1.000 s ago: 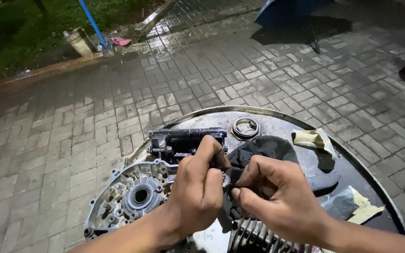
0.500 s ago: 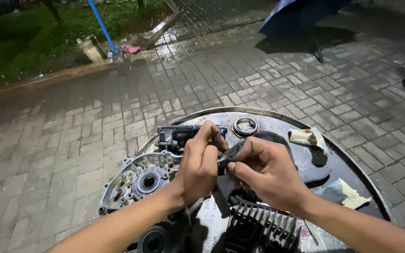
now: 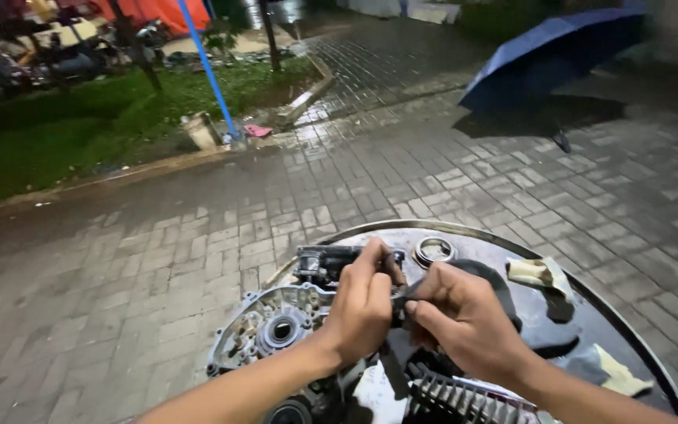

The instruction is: Cleaning a metal gear using a small brush over a workspace with engine parts.

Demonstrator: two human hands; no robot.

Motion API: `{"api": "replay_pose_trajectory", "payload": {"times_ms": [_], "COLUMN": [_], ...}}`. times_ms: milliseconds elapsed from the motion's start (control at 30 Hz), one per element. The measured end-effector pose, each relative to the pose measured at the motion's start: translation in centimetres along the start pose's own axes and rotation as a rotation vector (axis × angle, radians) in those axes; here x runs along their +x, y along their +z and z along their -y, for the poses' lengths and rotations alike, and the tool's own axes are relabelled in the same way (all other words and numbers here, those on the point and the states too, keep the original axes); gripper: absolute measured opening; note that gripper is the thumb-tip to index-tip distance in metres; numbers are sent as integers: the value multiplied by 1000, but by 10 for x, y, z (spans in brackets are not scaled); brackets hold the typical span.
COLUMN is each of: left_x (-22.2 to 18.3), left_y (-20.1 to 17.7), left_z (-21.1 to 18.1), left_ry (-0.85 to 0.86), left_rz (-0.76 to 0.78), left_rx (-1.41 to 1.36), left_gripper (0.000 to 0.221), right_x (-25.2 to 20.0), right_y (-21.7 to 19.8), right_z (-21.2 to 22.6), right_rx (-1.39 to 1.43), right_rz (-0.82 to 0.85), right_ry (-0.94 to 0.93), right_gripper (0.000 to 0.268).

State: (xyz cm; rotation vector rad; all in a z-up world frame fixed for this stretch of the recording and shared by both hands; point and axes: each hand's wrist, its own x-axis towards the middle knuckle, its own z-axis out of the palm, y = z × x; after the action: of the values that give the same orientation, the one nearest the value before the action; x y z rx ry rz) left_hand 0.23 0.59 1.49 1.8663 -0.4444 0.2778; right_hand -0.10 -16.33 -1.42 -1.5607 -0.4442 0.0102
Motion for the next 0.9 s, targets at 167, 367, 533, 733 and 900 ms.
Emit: {"api": "replay_pose_trajectory", "payload": {"times_ms": [167, 367, 533, 733, 900], "left_x": [-2, -2, -2, -2, -1], "left_y": [-2, -2, -1, 0, 2], "left_z": [-5, -6, -8, -8, -3], "left_ry": [-51, -57, -86, -92, -99], "left_rz": [43, 46, 60, 39, 21], "left_rx": [9, -15, -30, -21, -2], "left_gripper": [12, 10, 10, 11, 8], "right_x": [5, 1, 0, 2, 3], "right_y": [-4, -2, -1, -2, -4], "right_z": [-8, -5, 1, 2, -2], "right_rx": [-12, -64, -47, -72, -46], "right_rz": [-76, -8, -40, -5, -24], "right_ry": [72, -2, 25, 44, 66], "right_gripper": [23, 25, 22, 26, 26]}}
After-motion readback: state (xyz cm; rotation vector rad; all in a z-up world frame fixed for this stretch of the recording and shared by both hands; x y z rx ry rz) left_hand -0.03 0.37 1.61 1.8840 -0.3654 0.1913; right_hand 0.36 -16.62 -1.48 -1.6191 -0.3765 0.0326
